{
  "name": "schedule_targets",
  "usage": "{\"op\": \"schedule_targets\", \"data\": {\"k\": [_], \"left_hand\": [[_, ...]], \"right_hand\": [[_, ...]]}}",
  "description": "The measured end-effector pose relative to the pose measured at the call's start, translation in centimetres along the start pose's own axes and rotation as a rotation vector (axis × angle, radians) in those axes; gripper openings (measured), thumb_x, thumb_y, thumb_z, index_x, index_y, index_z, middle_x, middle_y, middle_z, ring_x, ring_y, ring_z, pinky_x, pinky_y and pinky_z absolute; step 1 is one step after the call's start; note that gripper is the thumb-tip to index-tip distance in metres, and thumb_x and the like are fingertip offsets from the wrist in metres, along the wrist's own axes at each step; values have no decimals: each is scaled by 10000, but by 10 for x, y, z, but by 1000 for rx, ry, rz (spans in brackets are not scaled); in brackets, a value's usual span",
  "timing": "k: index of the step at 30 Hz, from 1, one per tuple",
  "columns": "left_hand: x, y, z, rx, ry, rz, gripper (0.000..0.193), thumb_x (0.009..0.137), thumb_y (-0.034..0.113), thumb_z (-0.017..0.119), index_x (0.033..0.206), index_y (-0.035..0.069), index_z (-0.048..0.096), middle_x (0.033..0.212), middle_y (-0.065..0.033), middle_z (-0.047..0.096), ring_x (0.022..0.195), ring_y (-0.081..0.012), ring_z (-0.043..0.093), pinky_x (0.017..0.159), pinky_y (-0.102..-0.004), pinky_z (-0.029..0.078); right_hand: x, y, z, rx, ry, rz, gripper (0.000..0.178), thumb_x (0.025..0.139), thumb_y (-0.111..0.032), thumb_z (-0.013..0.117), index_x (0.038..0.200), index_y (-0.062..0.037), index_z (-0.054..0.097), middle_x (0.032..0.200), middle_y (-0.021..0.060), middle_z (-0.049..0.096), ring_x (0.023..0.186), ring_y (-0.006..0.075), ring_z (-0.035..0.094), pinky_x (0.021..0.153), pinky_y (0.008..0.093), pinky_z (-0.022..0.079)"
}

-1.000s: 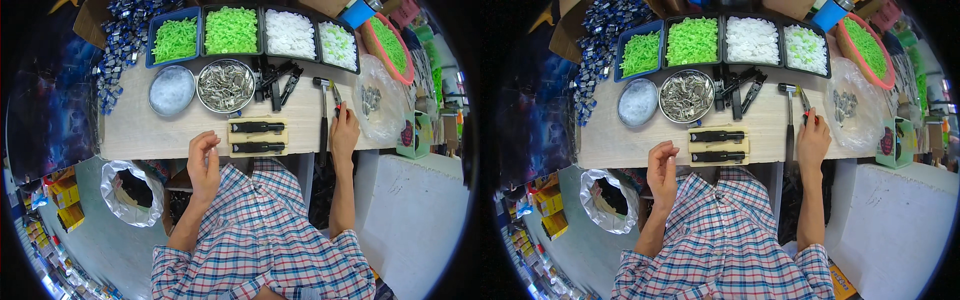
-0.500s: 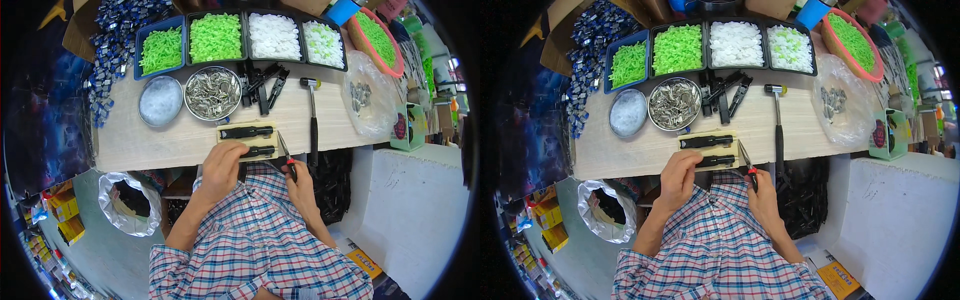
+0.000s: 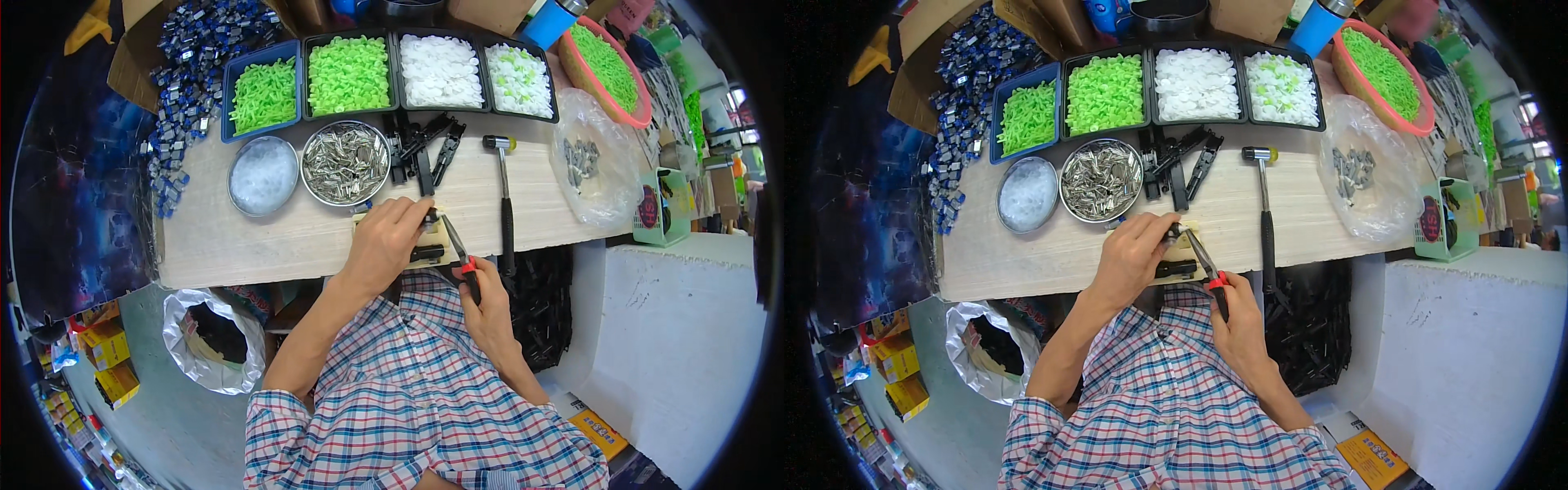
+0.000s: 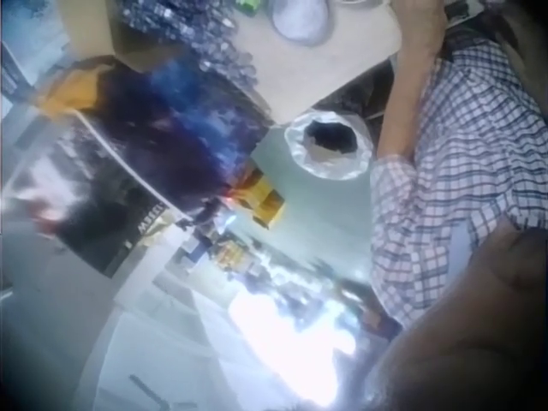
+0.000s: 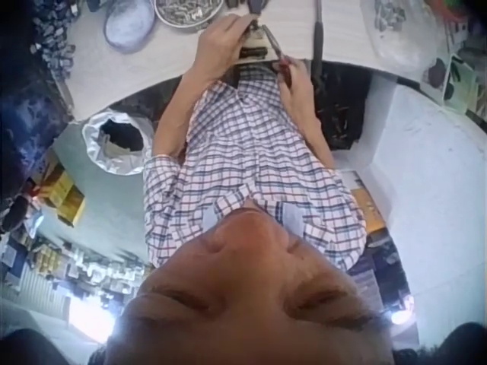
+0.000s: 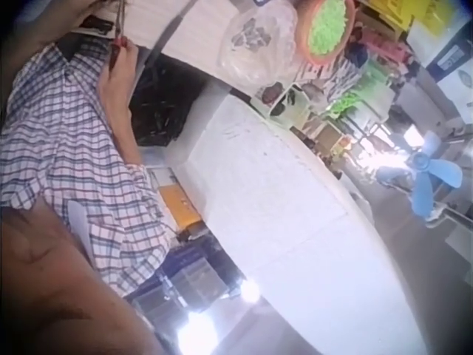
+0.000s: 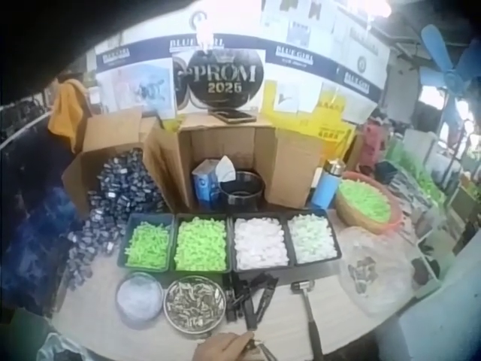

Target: Assembling small mechanical components at a factory workbench.

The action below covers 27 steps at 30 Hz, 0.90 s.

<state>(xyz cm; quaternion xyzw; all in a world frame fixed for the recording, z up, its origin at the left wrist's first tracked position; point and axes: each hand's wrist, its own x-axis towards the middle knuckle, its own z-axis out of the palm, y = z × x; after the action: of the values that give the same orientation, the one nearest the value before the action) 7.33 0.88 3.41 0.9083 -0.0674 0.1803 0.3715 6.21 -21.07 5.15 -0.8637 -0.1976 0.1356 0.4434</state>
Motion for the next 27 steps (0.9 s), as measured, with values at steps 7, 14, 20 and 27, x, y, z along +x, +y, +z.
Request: {"op": "schedule_targets", "data": {"k": [7,14,20,27], "left_hand": [[-1,4,-18,-101,-81,-41,411,824,-22,697,1224,9,608,941,-159,628,865,-342,647,728,-415,514],[-14,10,-28,12,-101,29,237,869,77,724,1059,-7,611,839,-143,661,717,-315,678,597,-381,530],[-32,8,-33,279,-236,76,253,866,173,746,817,37,538,593,-116,620,505,-285,635,458,-364,486],[-32,9,-55,-863,-710,-590,205,999,184,612,928,-8,623,608,-36,605,506,-83,571,463,-263,443]], "right_hand": [[3,-10,-5,-68,9,-114,242,906,74,571,1142,58,622,1200,189,582,992,310,635,833,347,510],[-3,-5,-9,-182,-130,-208,406,720,181,559,1099,47,615,1188,216,559,1029,402,616,860,405,527],[-6,4,-13,-172,-341,-258,504,613,209,576,1092,49,577,1220,222,533,1068,431,588,877,424,536],[-9,13,-21,-63,-448,-305,520,619,212,567,1112,46,576,1241,214,530,1115,413,585,925,415,527]]}}
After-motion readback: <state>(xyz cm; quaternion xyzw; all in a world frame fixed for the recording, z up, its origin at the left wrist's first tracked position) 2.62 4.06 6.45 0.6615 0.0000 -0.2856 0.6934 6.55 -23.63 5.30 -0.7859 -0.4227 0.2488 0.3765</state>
